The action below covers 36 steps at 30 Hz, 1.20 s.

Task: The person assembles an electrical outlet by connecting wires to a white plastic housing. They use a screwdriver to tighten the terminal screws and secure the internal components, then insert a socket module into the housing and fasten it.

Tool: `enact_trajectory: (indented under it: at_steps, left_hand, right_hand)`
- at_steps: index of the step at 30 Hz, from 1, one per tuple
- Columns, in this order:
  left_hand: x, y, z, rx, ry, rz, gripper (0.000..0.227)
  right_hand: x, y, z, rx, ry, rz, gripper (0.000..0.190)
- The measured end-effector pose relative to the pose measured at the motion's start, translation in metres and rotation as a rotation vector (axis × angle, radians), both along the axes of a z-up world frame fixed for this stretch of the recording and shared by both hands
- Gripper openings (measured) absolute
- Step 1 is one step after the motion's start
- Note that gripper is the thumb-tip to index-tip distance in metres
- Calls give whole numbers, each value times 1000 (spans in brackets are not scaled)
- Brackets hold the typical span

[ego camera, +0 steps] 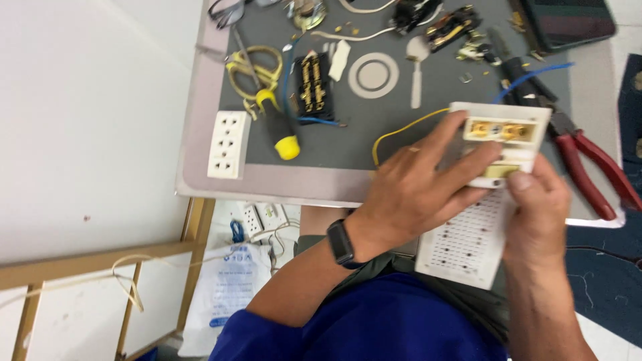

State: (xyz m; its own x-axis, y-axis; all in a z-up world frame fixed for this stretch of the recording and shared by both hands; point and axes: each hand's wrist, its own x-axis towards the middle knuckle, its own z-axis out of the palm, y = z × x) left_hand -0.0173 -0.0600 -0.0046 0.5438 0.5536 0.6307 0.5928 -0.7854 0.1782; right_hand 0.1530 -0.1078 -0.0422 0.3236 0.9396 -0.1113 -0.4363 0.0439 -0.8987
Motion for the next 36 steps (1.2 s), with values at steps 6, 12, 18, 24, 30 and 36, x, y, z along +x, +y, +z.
enact_trajectory:
  at_steps: [6, 12, 18, 24, 30, 36]
  left_hand:
    - [0, 13, 5, -405, -51, -91, 49]
    - [-9, 16, -23, -394, -121, -81, 61]
    - [-96, 49, -9, -130, 7, 55, 36]
    - [-172, 141, 26, -369, 396, 327, 24]
    - [-155, 165, 12, -386, 714, 428, 28]
    - [-114, 159, 53, -787, 858, 661, 29]
  right_hand:
    - [-7, 10, 30, -31, -185, 75, 63]
    - [-18, 18, 26, -61, -199, 71, 63]
    - [-11, 20, 14, -52, -239, 83, 57]
    - [-19, 30, 24, -59, -235, 125, 52]
    - [2, 20, -4, 33, -262, 98, 62]
    - [3, 22, -7, 105, -111, 84, 68]
